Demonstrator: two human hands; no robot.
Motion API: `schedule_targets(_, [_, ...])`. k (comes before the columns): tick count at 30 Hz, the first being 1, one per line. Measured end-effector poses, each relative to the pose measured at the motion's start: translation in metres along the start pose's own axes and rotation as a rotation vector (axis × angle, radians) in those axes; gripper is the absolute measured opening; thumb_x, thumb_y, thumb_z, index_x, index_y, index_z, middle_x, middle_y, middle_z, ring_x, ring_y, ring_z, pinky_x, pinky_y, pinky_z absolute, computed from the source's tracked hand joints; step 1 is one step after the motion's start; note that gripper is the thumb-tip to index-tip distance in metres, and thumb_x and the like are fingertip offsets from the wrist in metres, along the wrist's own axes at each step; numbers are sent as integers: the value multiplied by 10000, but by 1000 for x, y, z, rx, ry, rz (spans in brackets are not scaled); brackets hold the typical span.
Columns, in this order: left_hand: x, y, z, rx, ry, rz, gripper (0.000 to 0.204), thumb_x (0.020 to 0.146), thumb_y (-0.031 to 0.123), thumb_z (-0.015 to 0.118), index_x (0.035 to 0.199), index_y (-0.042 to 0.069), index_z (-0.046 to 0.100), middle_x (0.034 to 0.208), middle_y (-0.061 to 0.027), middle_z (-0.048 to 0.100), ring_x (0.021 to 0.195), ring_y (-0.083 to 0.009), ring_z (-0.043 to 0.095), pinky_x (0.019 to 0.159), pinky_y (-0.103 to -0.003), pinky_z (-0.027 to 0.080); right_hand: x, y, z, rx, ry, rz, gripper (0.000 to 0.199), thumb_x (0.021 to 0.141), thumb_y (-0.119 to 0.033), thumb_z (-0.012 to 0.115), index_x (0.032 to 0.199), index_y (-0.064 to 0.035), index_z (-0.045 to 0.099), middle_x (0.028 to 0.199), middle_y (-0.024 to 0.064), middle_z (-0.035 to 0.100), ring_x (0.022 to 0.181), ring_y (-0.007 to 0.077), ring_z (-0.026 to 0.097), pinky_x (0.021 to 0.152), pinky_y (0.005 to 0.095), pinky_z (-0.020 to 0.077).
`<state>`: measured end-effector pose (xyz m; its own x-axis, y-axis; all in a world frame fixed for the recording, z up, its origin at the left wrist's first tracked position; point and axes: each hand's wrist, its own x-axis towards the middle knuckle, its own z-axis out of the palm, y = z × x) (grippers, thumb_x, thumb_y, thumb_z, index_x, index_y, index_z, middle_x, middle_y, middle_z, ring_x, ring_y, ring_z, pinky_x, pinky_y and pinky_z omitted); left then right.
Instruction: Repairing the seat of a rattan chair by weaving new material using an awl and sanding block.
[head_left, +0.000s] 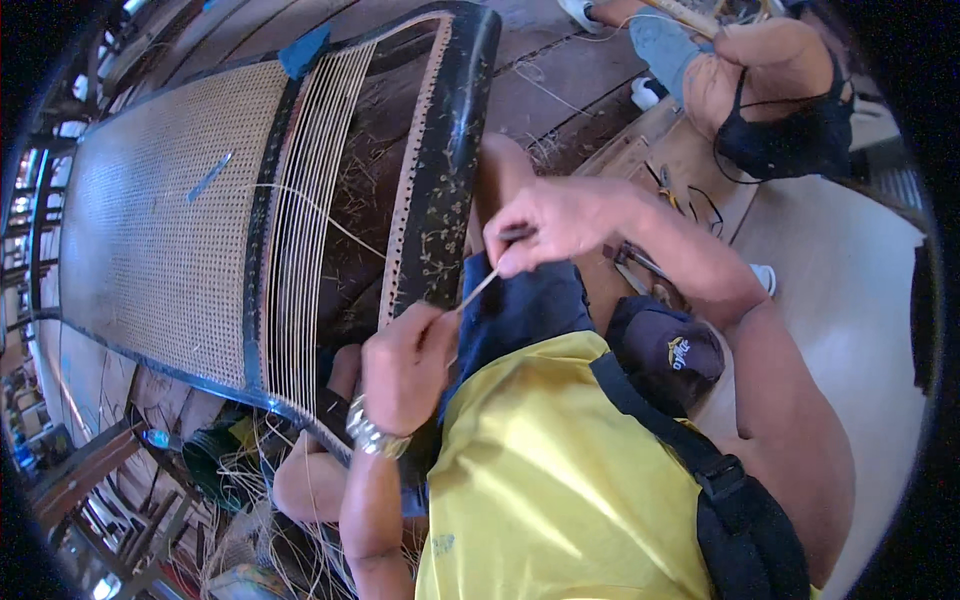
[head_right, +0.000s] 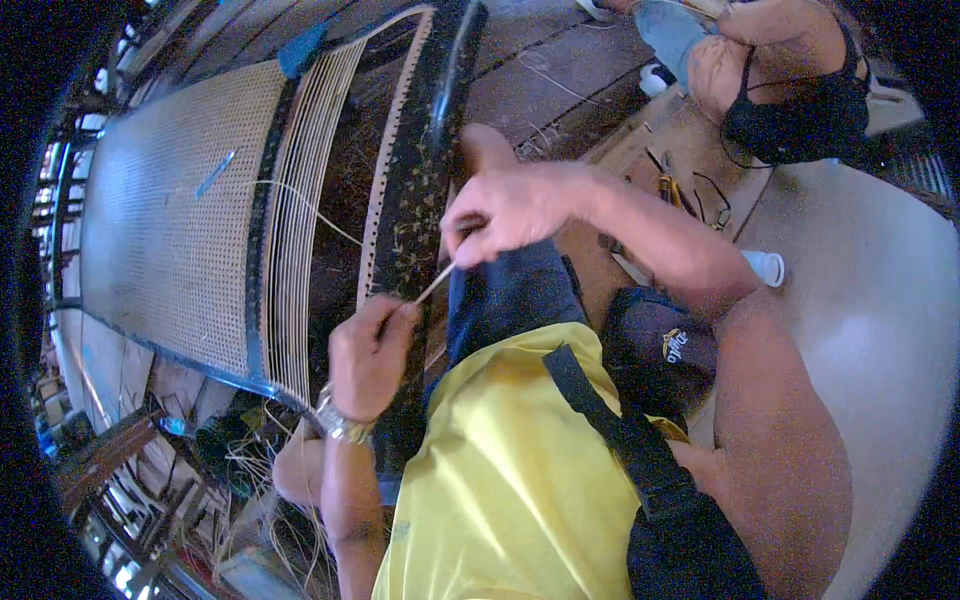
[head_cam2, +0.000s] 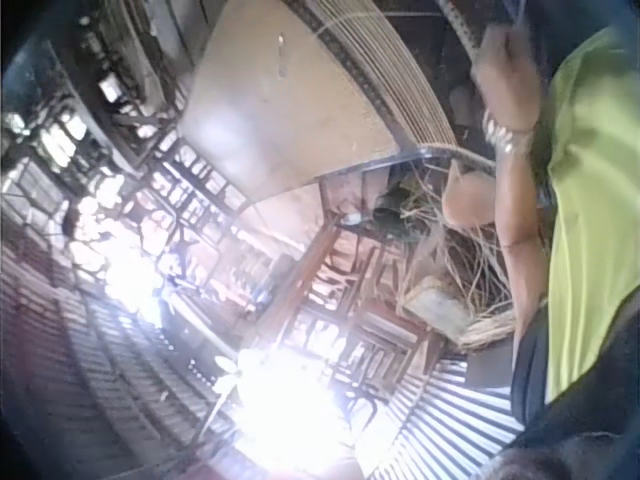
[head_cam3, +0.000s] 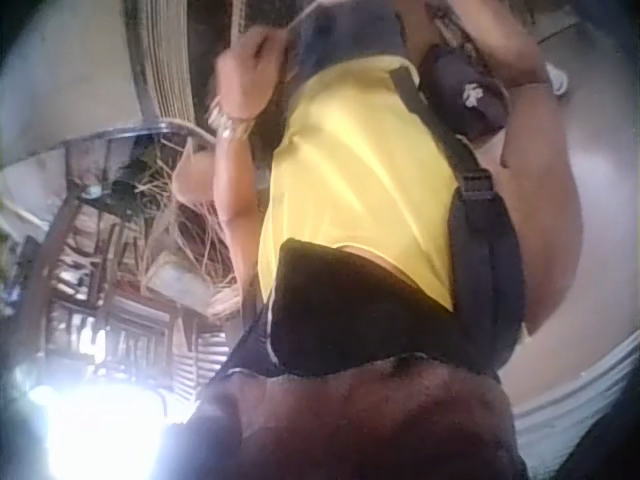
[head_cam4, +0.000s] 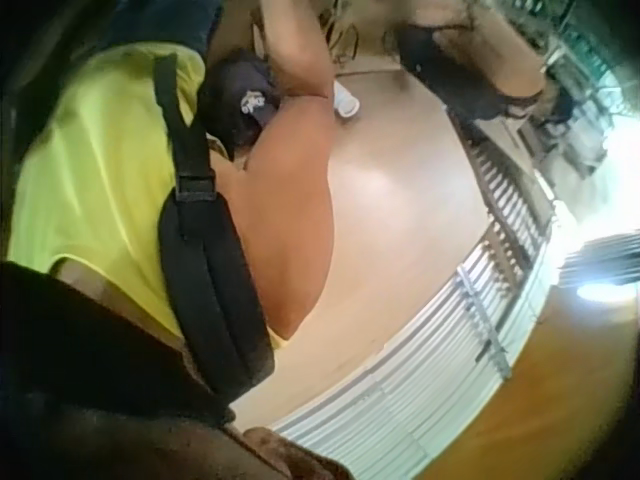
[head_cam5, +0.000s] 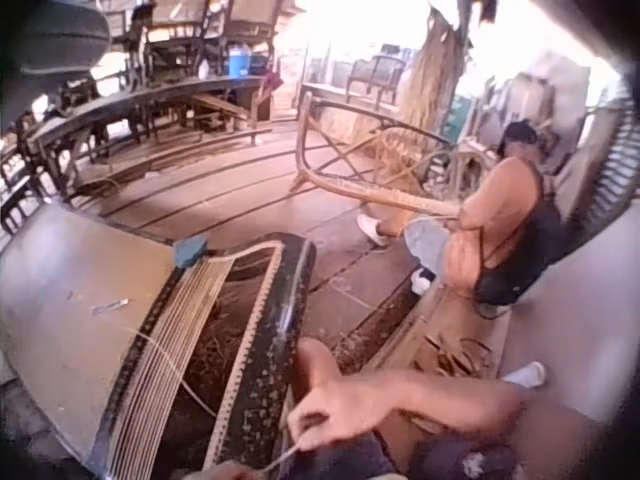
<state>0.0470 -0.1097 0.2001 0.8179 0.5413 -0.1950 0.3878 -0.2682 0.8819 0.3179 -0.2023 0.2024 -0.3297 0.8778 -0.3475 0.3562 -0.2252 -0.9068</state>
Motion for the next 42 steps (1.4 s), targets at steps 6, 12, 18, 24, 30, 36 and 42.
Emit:
schedule_targets(6, [-50,-59,-78,45,60,-370,262,939,183,670,805,-37,622,587,-6,513,560,-53,420,483,-259,336,-40,72,-67,-173,233,466,180,837,-201,705,832,-28,657,727,-10,607,693,83,537,654,285,448])
schedule_targets(12, [-65,-76,-93,125,24,-372,265,949,206,664,814,-18,624,605,9,518,561,-62,419,490,-260,337,-57,91,-65,-5,324,374,229,851,-255,720,827,-40,643,731,-13,604,691,91,539,655,281,459])
schedule_targets(18, [-70,-75,-100,110,94,-350,255,948,203,666,821,-16,634,620,-2,558,564,-70,448,502,-258,361,-57,80,-59,0,312,349,201,855,-227,724,820,-49,637,723,-26,590,683,80,526,646,263,447])
schedule_targets(24, [-87,-122,-162,632,329,-176,162,932,169,640,943,12,679,757,-101,661,653,-187,582,624,-347,484,-48,56,-46,47,249,353,185,877,-212,718,836,-50,639,709,-48,561,667,56,510,627,255,427])
schedule_targets(30, [-56,-197,-438,1020,377,85,430,1003,397,507,1006,-5,662,846,-127,673,750,-228,597,719,-373,490,-43,45,-31,70,309,294,176,900,-216,690,835,-65,627,679,-51,538,641,49,501,597,245,416])
schedule_targets(36, [-158,-210,-526,1060,639,-824,427,1009,392,510,1047,-6,660,890,-116,682,781,-203,609,730,-350,497,-73,106,-34,-292,669,502,224,869,-245,663,896,-24,631,774,111,664,681,238,634,669,365,489])
schedule_targets(42, [-71,-104,-422,884,667,-356,427,1015,388,513,1088,-6,658,935,-105,691,813,-179,621,741,-328,504,-81,120,-10,41,604,448,204,900,-239,661,919,-36,666,737,37,639,688,146,594,663,318,476])
